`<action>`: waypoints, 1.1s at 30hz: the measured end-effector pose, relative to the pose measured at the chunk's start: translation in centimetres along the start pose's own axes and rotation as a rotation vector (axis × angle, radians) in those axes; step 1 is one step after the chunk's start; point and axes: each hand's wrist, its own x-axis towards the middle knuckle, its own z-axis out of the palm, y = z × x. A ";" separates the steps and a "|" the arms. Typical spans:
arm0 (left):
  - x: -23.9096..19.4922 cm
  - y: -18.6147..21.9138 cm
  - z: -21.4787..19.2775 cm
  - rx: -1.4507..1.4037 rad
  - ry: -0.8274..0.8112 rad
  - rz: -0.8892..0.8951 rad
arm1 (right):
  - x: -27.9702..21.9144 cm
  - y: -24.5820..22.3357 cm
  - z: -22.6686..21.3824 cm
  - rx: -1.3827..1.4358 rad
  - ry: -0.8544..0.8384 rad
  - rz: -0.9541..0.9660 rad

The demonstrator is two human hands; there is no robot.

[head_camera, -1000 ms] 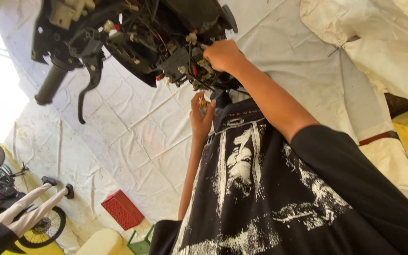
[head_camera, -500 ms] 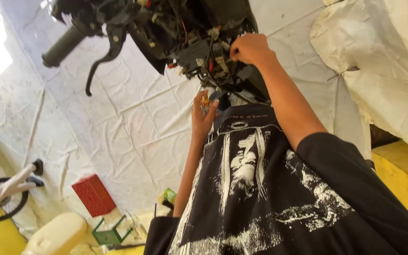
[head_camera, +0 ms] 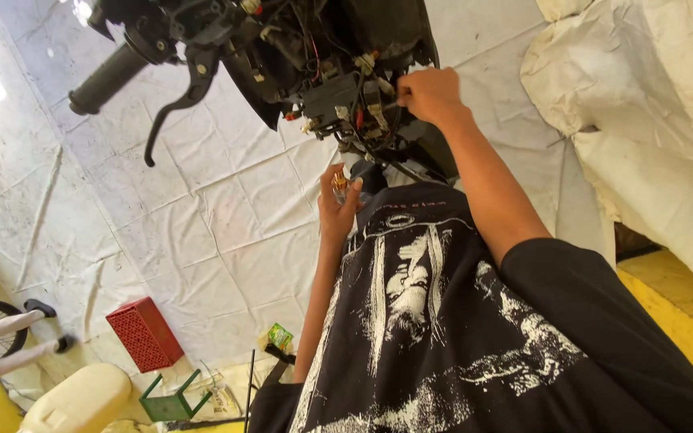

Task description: The person works on the front handlebar assembly of a motorcycle, using a screwdriver to tighten screws on the right handlebar controls and the instrument cluster area. They hold a small spray bottle in their left hand while manipulating the screwdriver with their right hand.

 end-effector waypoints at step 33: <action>1.0 0.9 -0.4 -0.003 -0.043 -0.002 | 1.8 -2.5 1.3 -0.193 0.012 -0.049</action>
